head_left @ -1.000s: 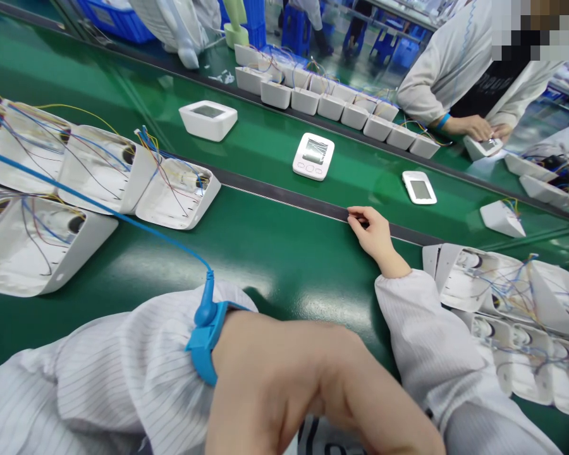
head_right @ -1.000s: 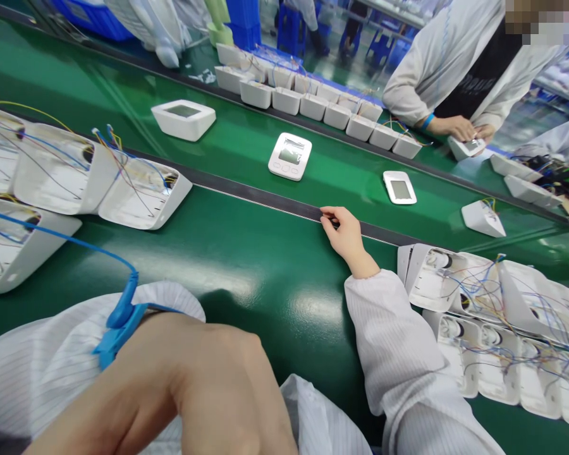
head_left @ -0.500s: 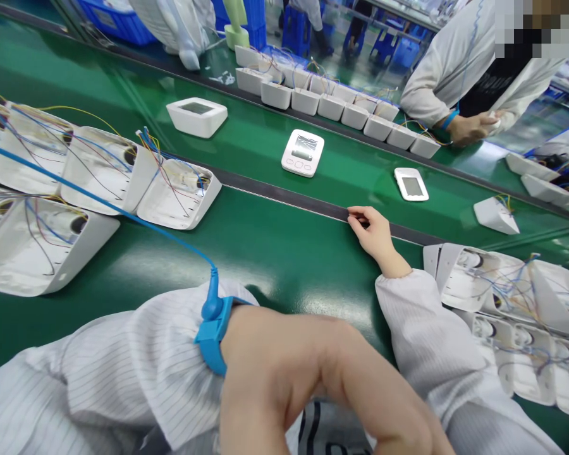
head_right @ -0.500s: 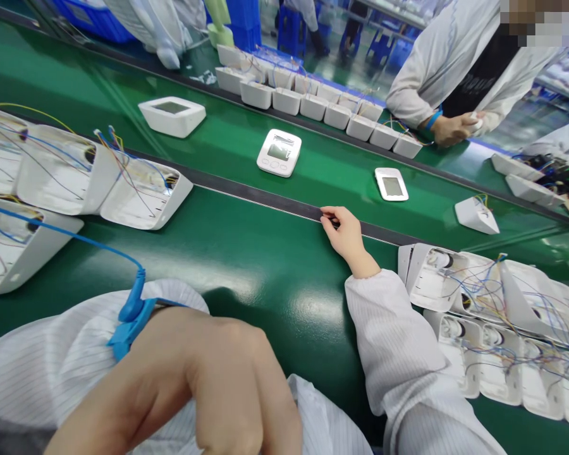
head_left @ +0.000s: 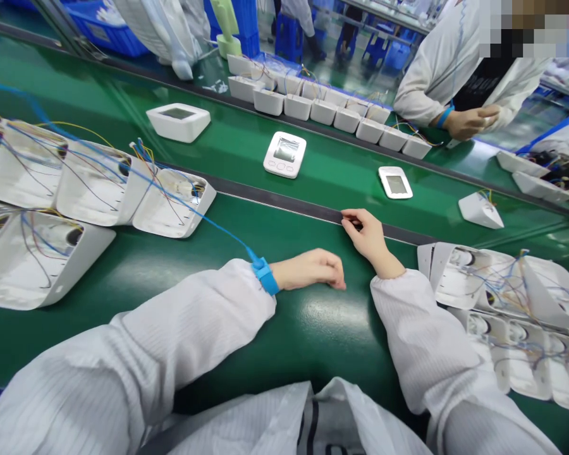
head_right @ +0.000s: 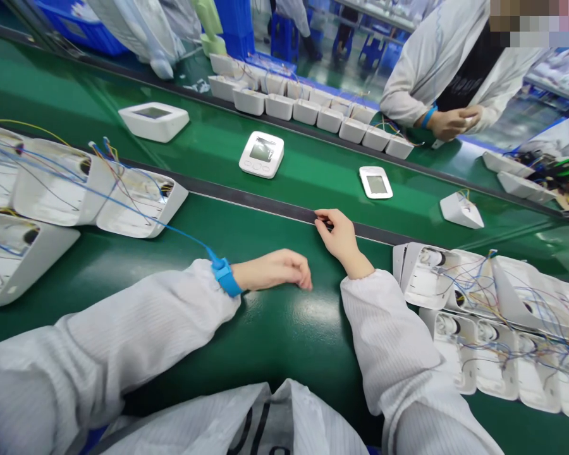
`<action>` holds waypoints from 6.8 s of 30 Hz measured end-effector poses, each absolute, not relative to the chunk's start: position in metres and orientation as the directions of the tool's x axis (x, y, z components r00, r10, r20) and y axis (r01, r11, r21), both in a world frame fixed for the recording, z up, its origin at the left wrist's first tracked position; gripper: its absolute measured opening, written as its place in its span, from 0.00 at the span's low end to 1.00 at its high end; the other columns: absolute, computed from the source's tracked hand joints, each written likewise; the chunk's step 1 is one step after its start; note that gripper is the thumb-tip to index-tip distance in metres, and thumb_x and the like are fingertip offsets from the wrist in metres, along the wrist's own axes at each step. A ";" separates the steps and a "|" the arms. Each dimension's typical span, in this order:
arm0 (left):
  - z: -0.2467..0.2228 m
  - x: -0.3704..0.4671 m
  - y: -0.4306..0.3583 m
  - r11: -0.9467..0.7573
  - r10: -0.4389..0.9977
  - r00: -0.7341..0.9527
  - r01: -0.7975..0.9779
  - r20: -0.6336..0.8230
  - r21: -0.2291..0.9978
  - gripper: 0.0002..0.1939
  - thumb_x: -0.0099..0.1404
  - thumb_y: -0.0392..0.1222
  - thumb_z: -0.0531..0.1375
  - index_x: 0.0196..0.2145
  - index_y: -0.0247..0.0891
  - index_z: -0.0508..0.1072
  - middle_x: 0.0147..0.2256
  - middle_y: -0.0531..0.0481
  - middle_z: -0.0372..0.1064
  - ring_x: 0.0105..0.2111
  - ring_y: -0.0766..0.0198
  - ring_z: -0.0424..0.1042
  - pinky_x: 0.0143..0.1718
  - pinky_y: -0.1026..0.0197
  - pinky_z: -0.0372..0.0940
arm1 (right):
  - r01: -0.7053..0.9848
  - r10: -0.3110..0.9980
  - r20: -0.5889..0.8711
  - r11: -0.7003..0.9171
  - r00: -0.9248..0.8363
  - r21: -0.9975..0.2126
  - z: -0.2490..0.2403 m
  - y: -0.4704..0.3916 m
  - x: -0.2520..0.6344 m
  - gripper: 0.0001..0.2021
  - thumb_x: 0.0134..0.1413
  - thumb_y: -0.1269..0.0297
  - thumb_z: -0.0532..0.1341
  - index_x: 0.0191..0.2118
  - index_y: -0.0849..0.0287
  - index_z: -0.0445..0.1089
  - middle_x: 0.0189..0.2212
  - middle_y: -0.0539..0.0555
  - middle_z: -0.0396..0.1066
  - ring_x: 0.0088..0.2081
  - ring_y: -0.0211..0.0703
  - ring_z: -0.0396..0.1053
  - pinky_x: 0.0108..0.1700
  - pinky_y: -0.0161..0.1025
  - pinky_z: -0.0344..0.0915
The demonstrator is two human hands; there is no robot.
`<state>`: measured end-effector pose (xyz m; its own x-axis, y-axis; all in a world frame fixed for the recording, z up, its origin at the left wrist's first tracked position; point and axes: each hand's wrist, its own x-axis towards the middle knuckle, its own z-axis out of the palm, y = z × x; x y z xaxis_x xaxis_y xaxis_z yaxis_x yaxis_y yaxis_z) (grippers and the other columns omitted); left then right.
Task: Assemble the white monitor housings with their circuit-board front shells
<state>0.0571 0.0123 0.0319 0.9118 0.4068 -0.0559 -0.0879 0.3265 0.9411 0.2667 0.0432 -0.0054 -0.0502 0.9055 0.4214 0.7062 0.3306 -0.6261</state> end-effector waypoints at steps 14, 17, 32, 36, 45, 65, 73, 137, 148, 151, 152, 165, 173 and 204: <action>0.005 0.061 0.020 -0.009 0.531 0.847 0.018 -0.010 1.000 0.05 0.59 0.40 0.60 0.30 0.34 0.72 0.29 0.48 0.73 0.31 0.63 0.71 0.34 0.62 0.65 | 0.710 0.918 0.394 0.306 -0.044 -0.634 -0.006 0.042 0.266 0.10 0.57 0.64 0.60 0.43 0.55 0.74 0.38 0.54 0.75 0.40 0.44 0.74 0.44 0.45 0.71; 0.006 0.061 0.019 -0.114 0.537 0.843 0.047 0.021 0.992 0.05 0.60 0.39 0.59 0.30 0.34 0.72 0.29 0.49 0.72 0.30 0.65 0.70 0.33 0.63 0.64 | 0.710 0.916 0.398 0.309 -0.044 -0.632 -0.006 0.042 0.266 0.10 0.57 0.64 0.60 0.44 0.55 0.74 0.38 0.54 0.75 0.40 0.44 0.74 0.44 0.45 0.71; 0.017 0.060 0.010 -0.495 0.451 0.871 0.061 0.196 0.867 0.05 0.60 0.32 0.56 0.27 0.35 0.69 0.30 0.50 0.69 0.30 0.67 0.66 0.33 0.64 0.60 | 0.714 0.917 0.396 0.315 -0.058 -0.625 -0.005 0.041 0.265 0.10 0.58 0.63 0.59 0.44 0.55 0.73 0.39 0.54 0.75 0.40 0.44 0.73 0.44 0.45 0.71; 0.017 0.059 0.010 -0.505 0.450 0.870 0.063 0.201 0.861 0.05 0.60 0.32 0.56 0.27 0.36 0.69 0.30 0.51 0.68 0.30 0.67 0.66 0.34 0.65 0.60 | 0.705 0.912 0.405 0.328 -0.063 -0.628 -0.005 0.040 0.265 0.10 0.57 0.65 0.60 0.44 0.56 0.73 0.39 0.54 0.75 0.40 0.44 0.73 0.44 0.44 0.70; 0.017 0.060 0.010 -0.514 0.442 0.872 0.051 0.213 0.856 0.05 0.60 0.32 0.56 0.27 0.35 0.69 0.30 0.50 0.69 0.30 0.66 0.65 0.34 0.64 0.60 | 0.714 0.918 0.392 0.313 -0.058 -0.626 -0.003 0.039 0.264 0.10 0.57 0.63 0.59 0.44 0.55 0.73 0.39 0.54 0.75 0.41 0.45 0.73 0.45 0.46 0.71; 0.005 0.073 0.016 -0.318 0.749 0.628 0.058 0.213 0.946 0.05 0.58 0.35 0.58 0.25 0.35 0.69 0.25 0.54 0.65 0.25 0.69 0.63 0.28 0.65 0.59 | 0.853 0.884 0.459 0.304 -0.087 -0.424 -0.010 0.088 0.273 0.11 0.58 0.60 0.59 0.42 0.55 0.76 0.44 0.58 0.75 0.48 0.53 0.69 0.55 0.56 0.64; 0.004 0.067 0.020 -0.295 0.709 0.687 0.084 0.159 0.952 0.05 0.58 0.36 0.58 0.25 0.35 0.69 0.23 0.55 0.64 0.23 0.71 0.60 0.26 0.66 0.57 | 0.940 0.904 0.427 0.178 -0.039 -0.291 -0.027 0.167 0.281 0.25 0.53 0.45 0.63 0.52 0.53 0.74 0.62 0.63 0.56 0.64 0.67 0.49 0.61 0.68 0.52; 0.010 0.052 0.044 0.416 0.851 0.499 -0.447 -0.165 0.792 0.24 0.57 0.50 0.61 0.47 0.32 0.73 0.53 0.38 0.70 0.40 0.50 0.77 0.40 0.49 0.74 | 0.626 0.715 0.312 -0.222 0.626 -0.748 -0.004 0.104 0.339 0.21 0.55 0.62 0.55 0.53 0.66 0.64 0.41 0.62 0.76 0.48 0.53 0.71 0.54 0.47 0.61; 0.005 0.034 0.072 -0.224 0.975 -0.118 -0.521 0.190 0.824 0.23 0.58 0.57 0.56 0.44 0.41 0.74 0.47 0.46 0.74 0.41 0.56 0.76 0.43 0.56 0.71 | 0.586 0.914 0.384 0.384 -0.132 -0.713 0.001 0.015 0.265 0.24 0.63 0.43 0.47 0.33 0.55 0.69 0.33 0.55 0.72 0.38 0.45 0.69 0.45 0.42 0.64; 0.010 0.030 0.070 -0.267 0.964 -0.148 -0.526 0.223 0.807 0.23 0.58 0.57 0.55 0.45 0.41 0.74 0.49 0.46 0.73 0.41 0.56 0.76 0.42 0.55 0.72 | 0.558 0.880 0.363 0.474 -0.305 -0.681 0.001 0.010 0.264 0.23 0.64 0.44 0.47 0.30 0.55 0.68 0.29 0.54 0.69 0.34 0.43 0.65 0.42 0.42 0.63; 0.012 0.030 0.068 -0.270 0.963 -0.140 -0.541 0.232 0.796 0.23 0.58 0.56 0.55 0.44 0.41 0.75 0.50 0.46 0.72 0.41 0.55 0.76 0.42 0.55 0.72 | 0.547 0.869 0.378 0.496 -0.321 -0.674 0.001 0.011 0.265 0.23 0.64 0.44 0.48 0.27 0.55 0.67 0.27 0.53 0.68 0.32 0.42 0.64 0.41 0.42 0.63; 0.021 0.051 0.003 0.212 0.921 0.386 -0.594 0.043 0.776 0.28 0.58 0.53 0.57 0.51 0.33 0.72 0.40 0.40 0.77 0.42 0.49 0.76 0.46 0.48 0.71 | 0.085 0.932 0.070 0.107 -0.357 -0.991 0.027 0.023 0.300 0.14 0.48 0.54 0.63 0.32 0.59 0.78 0.30 0.53 0.74 0.30 0.40 0.66 0.37 0.41 0.64; 0.012 0.047 0.010 0.161 0.919 0.386 -0.550 0.078 0.819 0.33 0.54 0.53 0.62 0.54 0.33 0.70 0.41 0.40 0.76 0.40 0.49 0.76 0.43 0.51 0.71 | 0.411 0.932 -0.002 0.158 -0.364 -0.898 0.089 0.012 0.290 0.14 0.51 0.51 0.65 0.34 0.57 0.80 0.33 0.53 0.77 0.35 0.43 0.72 0.38 0.39 0.67; 0.000 0.045 0.009 0.031 0.932 0.333 -0.462 0.141 0.886 0.30 0.51 0.52 0.68 0.51 0.39 0.73 0.51 0.43 0.72 0.57 0.44 0.66 0.61 0.47 0.60 | 0.184 0.988 0.131 0.145 -0.082 -0.972 0.047 0.009 0.206 0.07 0.46 0.61 0.69 0.30 0.59 0.76 0.28 0.50 0.76 0.30 0.38 0.70 0.33 0.36 0.67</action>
